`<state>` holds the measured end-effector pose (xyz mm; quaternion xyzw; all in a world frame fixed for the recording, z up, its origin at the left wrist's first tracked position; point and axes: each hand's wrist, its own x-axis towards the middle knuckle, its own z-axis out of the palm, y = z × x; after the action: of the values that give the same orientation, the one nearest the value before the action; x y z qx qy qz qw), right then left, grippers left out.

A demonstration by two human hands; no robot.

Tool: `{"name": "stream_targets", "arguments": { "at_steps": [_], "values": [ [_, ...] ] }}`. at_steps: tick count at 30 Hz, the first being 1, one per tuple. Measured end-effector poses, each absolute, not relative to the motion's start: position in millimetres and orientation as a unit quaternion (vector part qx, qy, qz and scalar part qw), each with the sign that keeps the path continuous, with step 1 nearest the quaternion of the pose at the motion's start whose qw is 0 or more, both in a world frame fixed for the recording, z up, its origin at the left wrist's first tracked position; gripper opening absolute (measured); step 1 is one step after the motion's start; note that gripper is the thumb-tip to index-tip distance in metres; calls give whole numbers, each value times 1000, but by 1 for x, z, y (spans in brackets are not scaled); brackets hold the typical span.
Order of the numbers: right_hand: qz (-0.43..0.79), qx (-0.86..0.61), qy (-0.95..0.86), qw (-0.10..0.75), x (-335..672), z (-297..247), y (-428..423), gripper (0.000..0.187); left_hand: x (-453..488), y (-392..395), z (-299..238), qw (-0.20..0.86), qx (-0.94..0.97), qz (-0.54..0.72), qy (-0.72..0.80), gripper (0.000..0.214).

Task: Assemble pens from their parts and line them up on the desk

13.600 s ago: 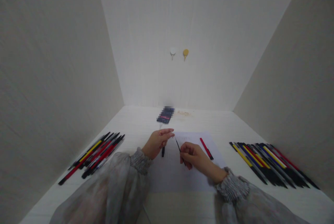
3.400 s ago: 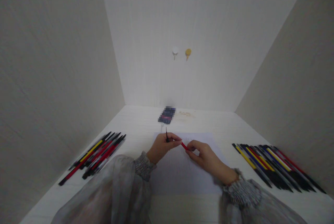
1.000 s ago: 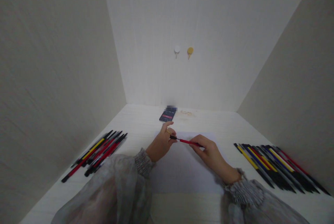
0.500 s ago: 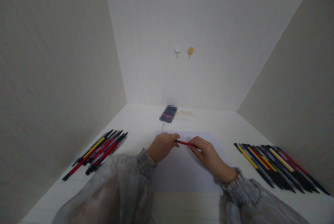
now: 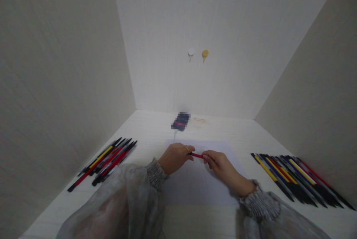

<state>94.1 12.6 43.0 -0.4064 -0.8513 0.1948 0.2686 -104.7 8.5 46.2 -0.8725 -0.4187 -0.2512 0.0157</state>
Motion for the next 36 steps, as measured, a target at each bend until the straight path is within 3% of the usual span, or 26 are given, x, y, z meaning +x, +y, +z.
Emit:
{"name": "stream_targets", "arguments": {
  "at_steps": [5,8,12,17,21,25,29,36],
  "values": [
    [210,-398,-846,285,92,41,11,18,-105,9,48,12,-869,-273,-411,19],
    [178,-391,-843,324,93,41,11,28,-106,11,48,17,-856,-290,-428,18],
    [140,-378,-852,335,96,44,12,6,-107,12,45,5,-848,-304,-435,19],
    [135,-403,-849,314,97,43,13,18,-108,14,40,-4,-841,-322,-434,31],
    [105,-396,-868,280,95,41,12,22,-108,14,41,6,-840,-325,-435,29],
    [69,-376,-876,293,95,45,11,25,-108,12,45,22,-827,-329,-455,25],
    [65,-374,-873,307,96,46,11,14,-108,12,46,6,-824,-332,-459,27],
    [61,-369,-871,319,99,42,14,27,-108,13,44,-26,-815,-346,-464,33]
  ]
}}
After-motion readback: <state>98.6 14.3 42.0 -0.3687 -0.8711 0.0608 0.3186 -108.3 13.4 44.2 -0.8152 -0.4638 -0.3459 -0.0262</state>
